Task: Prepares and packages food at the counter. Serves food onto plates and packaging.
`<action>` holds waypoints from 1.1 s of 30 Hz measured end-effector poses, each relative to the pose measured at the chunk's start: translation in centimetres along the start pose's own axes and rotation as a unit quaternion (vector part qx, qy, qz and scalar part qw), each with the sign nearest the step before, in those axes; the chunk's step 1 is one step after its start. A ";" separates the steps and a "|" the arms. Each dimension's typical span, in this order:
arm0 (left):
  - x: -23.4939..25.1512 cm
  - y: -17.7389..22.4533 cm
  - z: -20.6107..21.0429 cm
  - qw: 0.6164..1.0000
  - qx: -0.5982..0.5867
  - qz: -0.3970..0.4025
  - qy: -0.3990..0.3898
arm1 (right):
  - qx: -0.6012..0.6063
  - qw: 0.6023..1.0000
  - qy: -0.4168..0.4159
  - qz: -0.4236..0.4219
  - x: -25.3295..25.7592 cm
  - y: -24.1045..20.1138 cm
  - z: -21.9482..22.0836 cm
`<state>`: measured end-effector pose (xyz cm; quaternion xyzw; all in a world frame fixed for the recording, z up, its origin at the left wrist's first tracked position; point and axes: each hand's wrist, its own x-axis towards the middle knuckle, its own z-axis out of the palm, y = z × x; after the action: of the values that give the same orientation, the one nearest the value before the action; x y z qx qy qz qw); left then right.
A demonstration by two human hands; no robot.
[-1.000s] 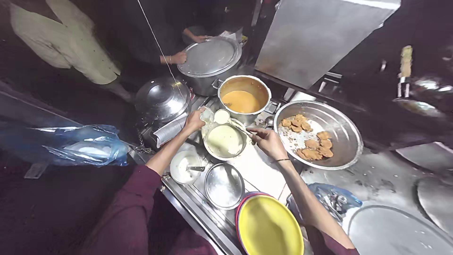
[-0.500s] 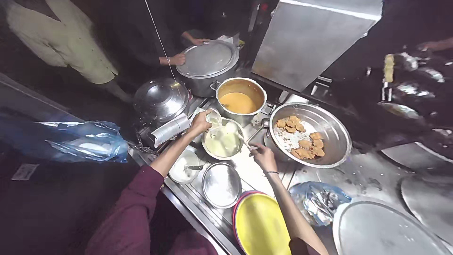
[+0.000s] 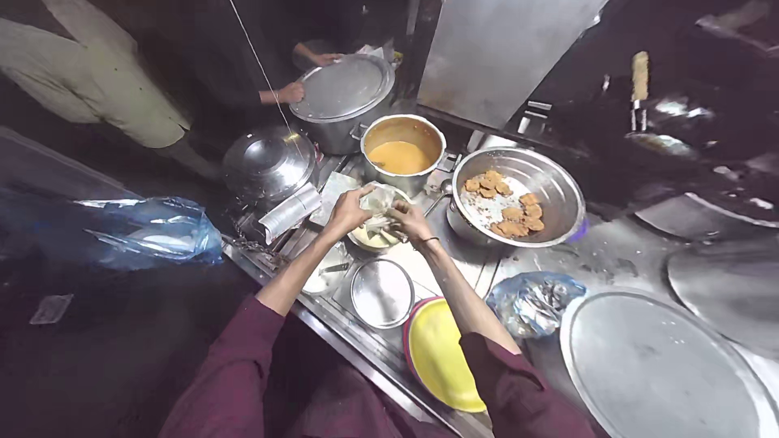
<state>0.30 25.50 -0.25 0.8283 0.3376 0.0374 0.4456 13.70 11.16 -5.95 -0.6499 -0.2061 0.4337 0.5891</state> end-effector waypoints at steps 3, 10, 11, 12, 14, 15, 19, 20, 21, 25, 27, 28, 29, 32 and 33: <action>-2.2 0.6 1.5 0.998 0.006 0.022 0.059 | -0.136 0.985 0.080 -0.067 -2.5 -2.0 -1.6; -6.7 1.0 5.4 0.994 0.057 0.092 0.001 | -0.216 0.968 0.125 -0.037 -9.8 -0.9 -6.8; -7.7 1.5 5.9 0.996 0.033 0.083 -0.026 | -0.231 0.966 0.115 -0.016 -10.9 -0.4 -7.6; -8.3 2.3 6.2 0.996 0.008 0.071 -0.050 | -0.236 0.965 0.115 -0.005 -11.9 -0.1 -8.2; -8.6 3.6 7.0 0.996 -0.031 0.061 -0.065 | -0.241 0.962 0.130 -0.016 -13.4 -0.2 -9.7; -9.1 4.3 7.3 0.995 -0.041 0.058 -0.065 | -0.233 0.964 0.127 -0.017 -14.1 0.0 -10.5; -11.0 7.3 9.1 0.996 -0.017 0.059 -0.061 | -0.227 0.961 0.153 -0.038 -18.2 -0.4 -13.5; -11.6 7.9 9.7 0.996 -0.009 0.072 -0.061 | -0.263 0.938 0.197 -0.108 -19.7 -0.6 -13.9; -12.3 8.4 10.2 0.994 -0.009 0.086 -0.062 | -0.302 0.899 0.243 -0.206 -21.0 -0.4 -13.9; -15.0 9.6 13.3 0.992 -0.019 0.112 -0.054 | -0.465 0.806 0.160 -0.329 -23.7 0.9 -11.4; -16.0 9.9 14.2 0.991 -0.004 0.125 -0.052 | -0.525 0.802 0.101 -0.267 -23.5 2.7 -10.1; -16.4 10.2 14.4 0.989 0.000 0.138 -0.046 | -0.518 0.809 0.091 -0.263 -23.3 3.3 -10.1; -16.6 10.5 14.5 0.987 -0.007 0.157 -0.029 | -0.502 0.815 0.085 -0.276 -23.0 3.6 -10.4; -18.0 10.0 15.0 0.965 -0.142 0.213 0.062 | -0.504 0.794 0.047 -0.336 -23.7 2.3 -12.1; -18.6 9.5 15.3 0.952 -0.191 0.222 0.086 | -0.510 0.788 0.037 -0.343 -24.3 1.5 -12.3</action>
<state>-3.51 -0.01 2.25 0.7756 0.1685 0.2703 0.5450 10.17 -15.39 -0.47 -0.7580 -0.5846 0.0111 0.2890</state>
